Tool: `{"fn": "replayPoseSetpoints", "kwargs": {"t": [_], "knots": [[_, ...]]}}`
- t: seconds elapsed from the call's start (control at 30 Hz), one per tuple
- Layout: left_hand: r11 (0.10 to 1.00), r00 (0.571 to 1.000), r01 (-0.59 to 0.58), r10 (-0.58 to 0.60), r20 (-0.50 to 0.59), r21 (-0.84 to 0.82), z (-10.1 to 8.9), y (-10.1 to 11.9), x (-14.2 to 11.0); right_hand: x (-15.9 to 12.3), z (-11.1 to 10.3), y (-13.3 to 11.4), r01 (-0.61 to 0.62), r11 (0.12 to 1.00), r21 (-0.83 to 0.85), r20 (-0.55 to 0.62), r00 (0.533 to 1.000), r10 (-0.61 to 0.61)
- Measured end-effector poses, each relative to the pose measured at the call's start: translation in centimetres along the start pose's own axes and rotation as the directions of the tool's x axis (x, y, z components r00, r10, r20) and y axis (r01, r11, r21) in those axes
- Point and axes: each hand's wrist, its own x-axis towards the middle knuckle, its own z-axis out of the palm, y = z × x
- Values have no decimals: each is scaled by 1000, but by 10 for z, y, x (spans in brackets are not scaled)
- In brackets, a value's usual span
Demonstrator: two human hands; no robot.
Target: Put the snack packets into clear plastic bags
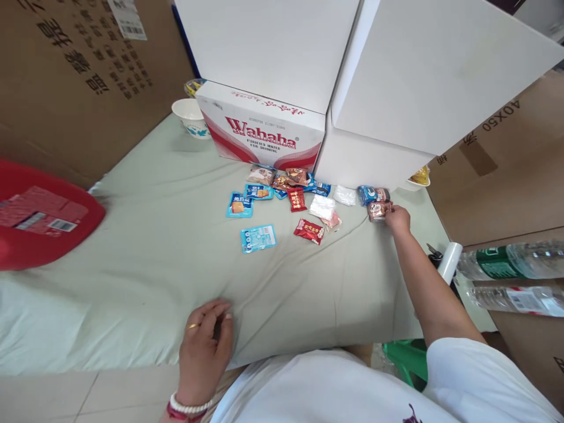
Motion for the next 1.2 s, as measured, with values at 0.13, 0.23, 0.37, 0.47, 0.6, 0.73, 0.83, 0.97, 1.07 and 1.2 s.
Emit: {"fn": "replayPoseSetpoints", "kwargs": {"t": [0.13,0.23,0.37,0.47,0.6,0.73,0.83,0.97,1.07,1.2], "knots": [[993,982,-119,122,-144,26,6,-2,-7,-11,-9,-13,123,981,-150,-195,969,-152],[978,965,-207,201,-169,-16,8,1,-9,-20,1,-38,379,907,-185,-175,895,-410],[978,965,-206,198,-174,-28,5,5,-8,-39,36,-81,564,823,-71,92,825,-557],[979,966,-200,191,-175,-31,4,6,-8,-56,61,-102,648,762,-4,293,729,-619],[975,960,-220,212,-185,-27,5,6,-9,-70,81,-106,561,828,-13,479,730,-487],[972,960,-228,216,-180,-49,5,4,-11,-74,84,-97,447,892,72,458,779,-427],[970,964,-220,200,-175,-103,3,3,-13,-79,76,-94,373,898,235,399,805,-439],[961,981,-142,103,-166,-238,3,15,-4,-101,66,-92,165,776,608,327,839,-435],[910,997,-55,30,-67,-411,12,42,17,-131,66,-86,53,674,737,307,862,-404],[786,996,53,5,92,-615,36,88,55,-185,63,-75,67,659,749,317,836,-447]]}}
